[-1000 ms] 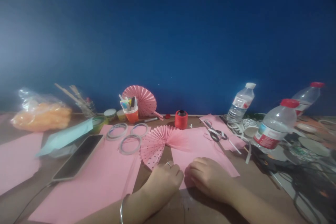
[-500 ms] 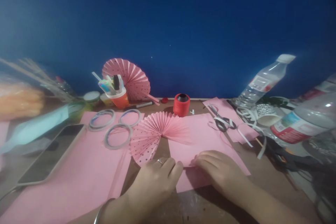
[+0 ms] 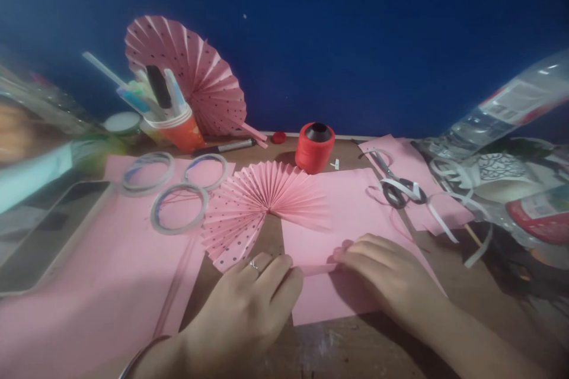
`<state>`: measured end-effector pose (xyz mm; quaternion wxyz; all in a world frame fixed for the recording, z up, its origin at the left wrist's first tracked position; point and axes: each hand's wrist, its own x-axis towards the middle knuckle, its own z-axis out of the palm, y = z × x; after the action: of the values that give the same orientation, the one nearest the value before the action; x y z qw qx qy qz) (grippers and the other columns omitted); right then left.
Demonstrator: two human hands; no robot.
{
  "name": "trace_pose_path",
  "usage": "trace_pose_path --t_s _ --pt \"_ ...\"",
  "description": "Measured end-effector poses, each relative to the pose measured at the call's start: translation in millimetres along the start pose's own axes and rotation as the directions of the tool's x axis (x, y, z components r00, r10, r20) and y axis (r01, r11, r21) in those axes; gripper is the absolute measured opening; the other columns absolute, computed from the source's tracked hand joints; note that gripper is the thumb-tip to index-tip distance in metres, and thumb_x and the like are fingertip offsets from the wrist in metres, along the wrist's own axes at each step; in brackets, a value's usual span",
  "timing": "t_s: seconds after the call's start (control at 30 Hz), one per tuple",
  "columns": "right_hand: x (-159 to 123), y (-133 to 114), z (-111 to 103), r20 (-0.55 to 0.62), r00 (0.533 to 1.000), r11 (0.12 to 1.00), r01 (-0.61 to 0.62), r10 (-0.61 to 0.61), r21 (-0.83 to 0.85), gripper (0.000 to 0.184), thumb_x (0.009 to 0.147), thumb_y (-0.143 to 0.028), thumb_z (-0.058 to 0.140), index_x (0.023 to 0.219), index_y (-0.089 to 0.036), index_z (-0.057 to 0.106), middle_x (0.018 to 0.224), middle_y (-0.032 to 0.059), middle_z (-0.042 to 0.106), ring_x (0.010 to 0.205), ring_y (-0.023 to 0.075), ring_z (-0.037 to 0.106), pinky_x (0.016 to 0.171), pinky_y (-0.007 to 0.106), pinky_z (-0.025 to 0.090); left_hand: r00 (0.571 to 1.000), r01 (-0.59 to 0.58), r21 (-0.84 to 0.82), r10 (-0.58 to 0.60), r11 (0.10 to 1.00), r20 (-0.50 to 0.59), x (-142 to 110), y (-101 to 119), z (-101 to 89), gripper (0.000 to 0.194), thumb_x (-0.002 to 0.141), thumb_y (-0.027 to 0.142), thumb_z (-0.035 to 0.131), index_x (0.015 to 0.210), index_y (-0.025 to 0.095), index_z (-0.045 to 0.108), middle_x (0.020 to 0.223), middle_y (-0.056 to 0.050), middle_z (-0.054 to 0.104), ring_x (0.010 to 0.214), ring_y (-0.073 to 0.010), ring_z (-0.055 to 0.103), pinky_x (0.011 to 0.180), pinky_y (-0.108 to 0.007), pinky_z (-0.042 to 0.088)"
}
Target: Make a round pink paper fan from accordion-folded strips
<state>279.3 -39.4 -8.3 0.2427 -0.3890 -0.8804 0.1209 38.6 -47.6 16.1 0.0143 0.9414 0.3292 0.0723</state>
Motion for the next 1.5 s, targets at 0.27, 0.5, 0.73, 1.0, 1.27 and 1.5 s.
trace_pose_path --t_s 0.27,0.5,0.73,1.0,1.27,1.5 --pt "0.1 -12.3 -2.9 -0.072 0.997 0.987 -0.002 -0.010 -0.160 0.023 0.086 -0.016 0.040 0.098 -0.019 0.060 0.086 0.0053 0.065 0.084 0.0180 0.056 0.082 0.039 0.041 0.996 -0.032 -0.043 0.028 0.999 -0.087 1.7 1.6 0.4 0.030 0.082 0.009 0.029 0.080 0.016 0.058 0.077 -0.006 0.057 0.082 -0.0188 0.053 0.072 -0.037 0.048" --pt "0.4 -21.9 -3.3 -0.064 0.992 0.980 0.098 -0.110 -0.173 0.028 0.086 -0.013 0.037 0.104 -0.018 0.057 0.105 0.0067 0.063 0.102 0.0203 0.053 0.088 0.039 0.042 0.982 -0.027 -0.074 0.013 0.997 -0.186 4.1 -0.2 0.9 0.035 0.083 0.006 0.026 0.082 0.015 0.059 0.076 -0.005 0.059 0.076 -0.0152 0.055 0.069 -0.030 0.050" --pt "-2.0 -12.2 -1.8 -0.055 0.996 0.986 0.066 -0.075 -0.155 0.023 0.086 -0.015 0.038 0.094 -0.017 0.059 0.082 0.0065 0.066 0.081 0.0200 0.059 0.074 0.037 0.047 0.982 -0.011 -0.152 -0.018 0.988 -0.187 3.6 -0.8 -1.8 0.032 0.084 0.011 0.028 0.082 0.017 0.060 0.071 -0.003 0.057 0.072 -0.0149 0.055 0.067 -0.030 0.050" --pt "-2.4 -7.1 1.7 0.062 0.995 0.991 -0.072 0.079 -0.109 0.023 0.088 -0.024 0.039 0.092 -0.019 0.061 0.079 0.0053 0.063 0.078 0.0187 0.056 0.072 0.036 0.045 0.989 0.087 -0.156 -0.103 0.984 -0.103 -3.1 1.5 2.5 0.031 0.083 0.013 0.029 0.091 0.017 0.058 0.076 -0.004 0.056 0.077 -0.0160 0.053 0.070 -0.032 0.049" --pt "3.1 0.8 -7.3 0.092 0.965 0.969 -0.245 0.246 -0.024 0.022 0.086 -0.030 0.044 0.079 -0.024 0.064 0.073 0.0008 0.065 0.071 0.0166 0.059 0.063 0.030 0.045 0.992 0.079 -0.177 -0.094 0.981 -0.079 -1.4 -3.9 5.2 0.028 0.082 0.014 0.032 0.090 0.014 0.059 0.076 -0.005 0.057 0.077 -0.0177 0.054 0.074 -0.037 0.049" --pt "3.9 1.5 -7.5 0.067 0.938 0.940 -0.339 0.340 -0.025 0.018 0.082 -0.035 0.049 0.079 -0.026 0.064 0.076 -0.0018 0.068 0.073 0.0163 0.062 0.061 0.027 0.046 0.991 0.085 -0.179 -0.103 0.980 -0.090 -5.0 -0.8 7.1 0.027 0.082 0.015 0.034 0.092 0.014 0.060 0.077 -0.007 0.057 0.081 -0.0190 0.053 0.078 -0.038 0.047"
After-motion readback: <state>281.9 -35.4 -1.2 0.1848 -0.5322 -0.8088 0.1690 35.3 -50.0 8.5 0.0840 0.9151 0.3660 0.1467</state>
